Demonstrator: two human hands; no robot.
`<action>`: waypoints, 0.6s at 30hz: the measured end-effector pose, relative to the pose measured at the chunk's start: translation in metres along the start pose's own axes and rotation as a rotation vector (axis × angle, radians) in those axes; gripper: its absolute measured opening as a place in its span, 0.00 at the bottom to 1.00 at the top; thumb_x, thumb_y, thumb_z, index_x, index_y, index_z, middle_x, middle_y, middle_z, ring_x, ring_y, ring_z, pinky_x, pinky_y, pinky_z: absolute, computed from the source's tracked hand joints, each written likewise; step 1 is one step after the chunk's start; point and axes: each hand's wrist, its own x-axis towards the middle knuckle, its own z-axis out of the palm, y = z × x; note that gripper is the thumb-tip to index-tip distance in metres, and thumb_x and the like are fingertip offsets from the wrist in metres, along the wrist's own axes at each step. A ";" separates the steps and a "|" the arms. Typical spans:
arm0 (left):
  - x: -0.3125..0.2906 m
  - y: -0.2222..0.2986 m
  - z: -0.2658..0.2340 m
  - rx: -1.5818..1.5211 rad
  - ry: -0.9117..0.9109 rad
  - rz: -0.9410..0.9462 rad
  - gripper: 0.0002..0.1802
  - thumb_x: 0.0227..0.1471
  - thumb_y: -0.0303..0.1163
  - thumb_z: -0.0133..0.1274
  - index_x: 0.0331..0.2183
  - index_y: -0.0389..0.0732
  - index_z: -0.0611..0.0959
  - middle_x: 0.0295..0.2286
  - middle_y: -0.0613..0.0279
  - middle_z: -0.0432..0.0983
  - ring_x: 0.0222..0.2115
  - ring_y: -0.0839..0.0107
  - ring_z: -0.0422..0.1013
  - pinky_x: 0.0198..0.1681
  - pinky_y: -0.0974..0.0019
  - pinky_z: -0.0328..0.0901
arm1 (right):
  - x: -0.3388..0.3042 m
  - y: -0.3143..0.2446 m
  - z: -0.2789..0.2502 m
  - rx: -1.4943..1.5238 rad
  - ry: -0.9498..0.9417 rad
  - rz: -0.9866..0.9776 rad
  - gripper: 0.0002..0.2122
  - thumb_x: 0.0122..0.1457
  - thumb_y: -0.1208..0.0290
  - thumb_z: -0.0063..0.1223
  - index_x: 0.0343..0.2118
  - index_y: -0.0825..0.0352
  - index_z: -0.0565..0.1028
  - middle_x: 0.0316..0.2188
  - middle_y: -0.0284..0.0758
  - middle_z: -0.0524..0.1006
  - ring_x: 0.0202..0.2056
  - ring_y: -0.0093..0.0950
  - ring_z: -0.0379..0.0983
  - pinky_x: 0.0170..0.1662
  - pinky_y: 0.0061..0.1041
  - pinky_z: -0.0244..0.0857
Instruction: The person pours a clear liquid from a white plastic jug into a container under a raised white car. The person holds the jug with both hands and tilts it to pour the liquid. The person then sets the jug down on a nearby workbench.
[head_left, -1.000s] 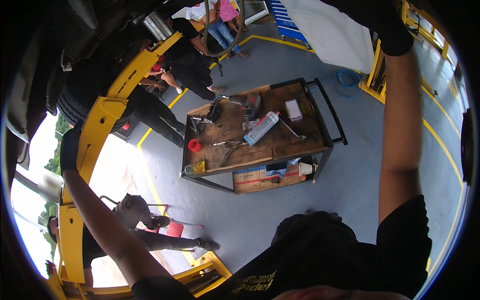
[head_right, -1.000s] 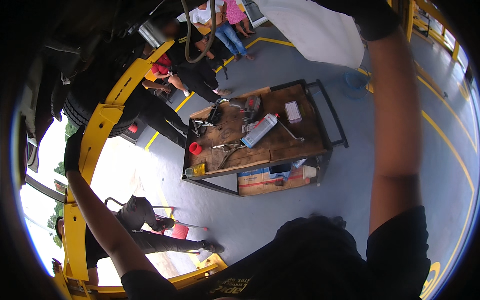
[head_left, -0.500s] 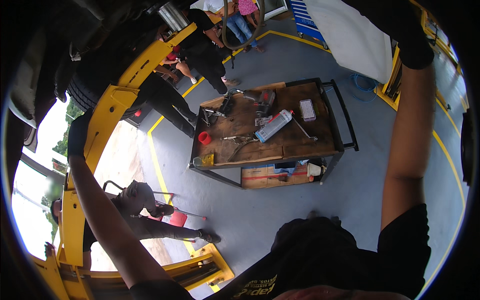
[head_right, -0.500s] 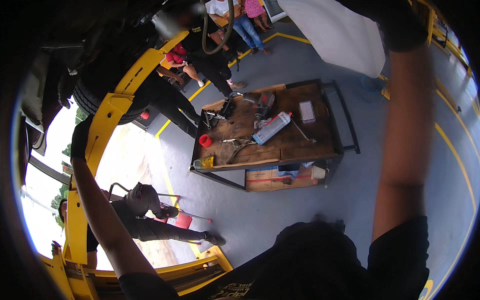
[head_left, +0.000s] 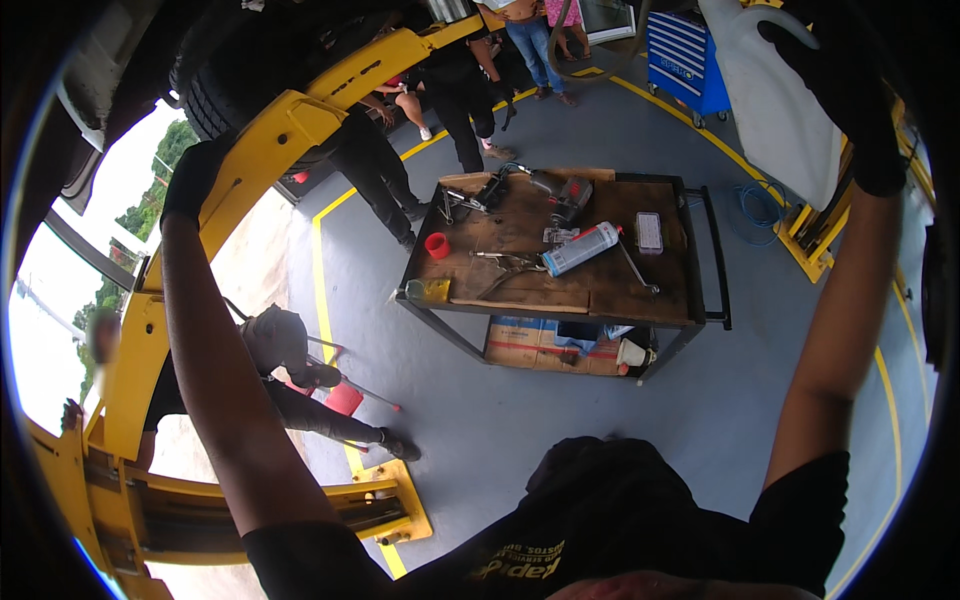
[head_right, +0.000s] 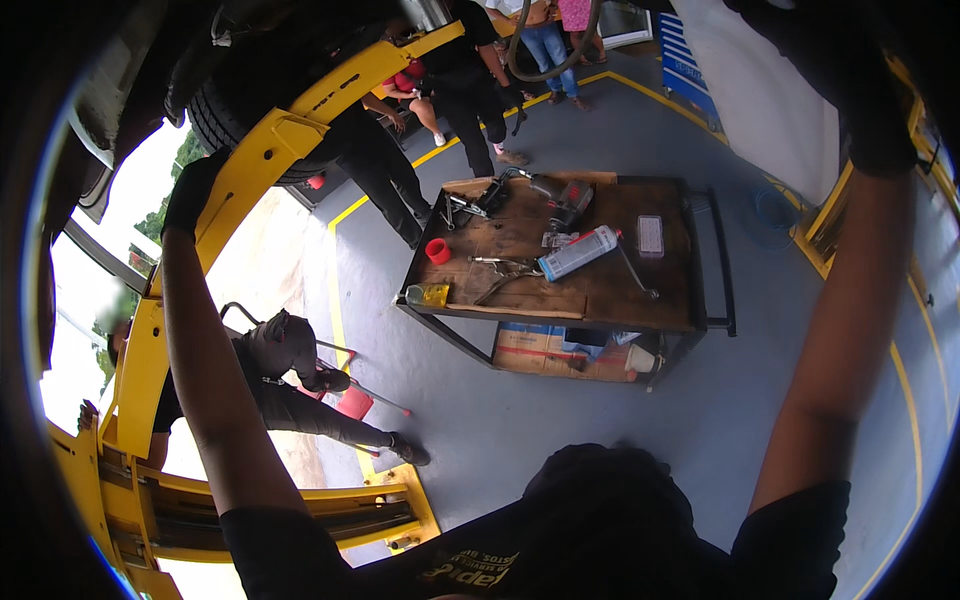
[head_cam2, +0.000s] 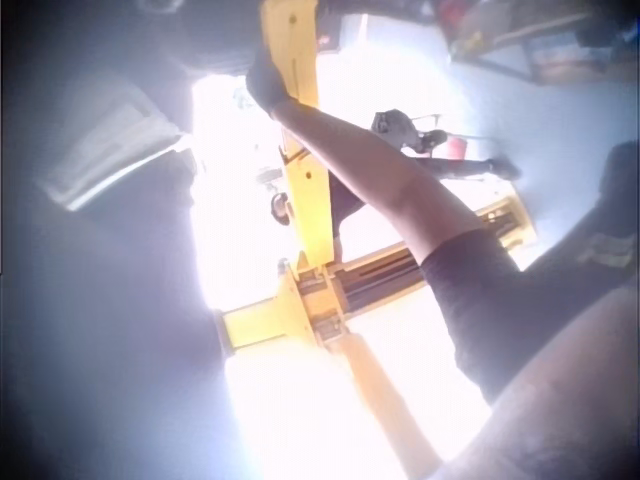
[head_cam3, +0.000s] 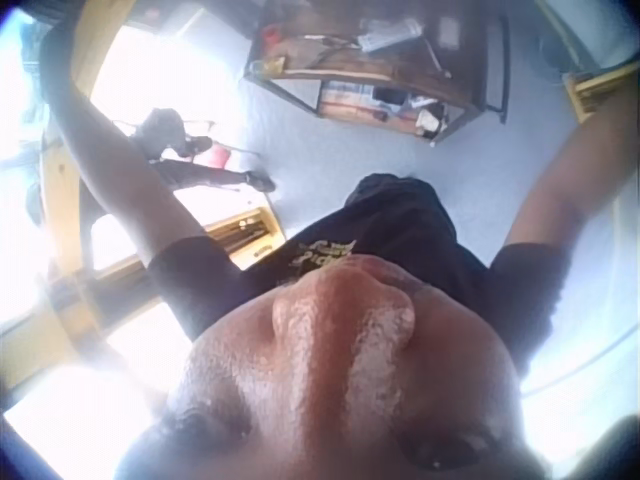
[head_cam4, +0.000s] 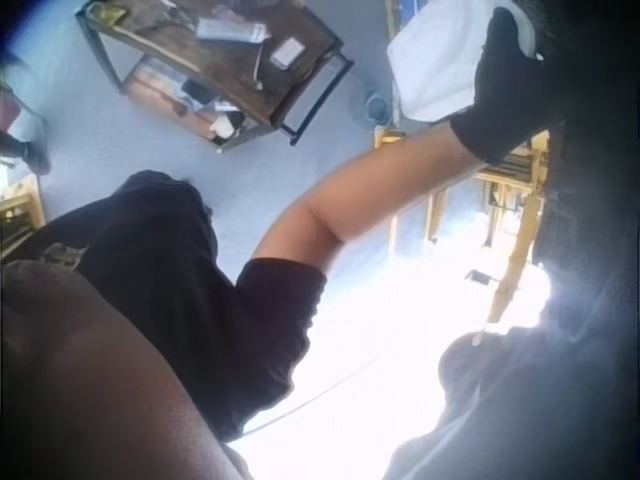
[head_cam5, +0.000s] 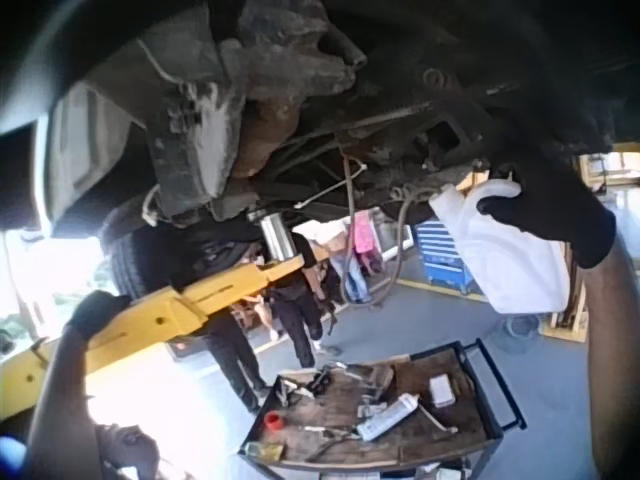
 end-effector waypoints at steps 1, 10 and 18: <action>-0.004 0.006 0.002 -0.008 0.023 0.006 0.28 0.63 0.56 0.49 0.49 0.44 0.87 0.45 0.51 0.84 0.45 0.62 0.79 0.52 0.61 0.68 | 0.001 0.000 -0.005 -0.053 -0.022 -0.064 0.38 0.48 0.68 0.75 0.63 0.66 0.66 0.56 0.45 0.72 0.46 0.38 0.74 0.49 0.38 0.71; -0.010 0.010 0.002 0.019 0.028 0.016 0.24 0.67 0.52 0.44 0.54 0.53 0.85 0.47 0.53 0.83 0.47 0.63 0.79 0.53 0.61 0.68 | 0.017 -0.007 -0.003 0.132 -0.029 0.189 0.28 0.48 0.46 0.73 0.34 0.73 0.82 0.36 0.45 0.83 0.36 0.42 0.80 0.41 0.39 0.75; -0.011 0.012 0.000 0.040 0.004 0.023 0.23 0.66 0.50 0.45 0.53 0.53 0.85 0.47 0.52 0.83 0.46 0.61 0.79 0.52 0.61 0.69 | 0.007 0.001 0.004 0.043 -0.131 0.328 0.25 0.52 0.48 0.71 0.38 0.69 0.81 0.36 0.43 0.83 0.36 0.38 0.81 0.41 0.36 0.75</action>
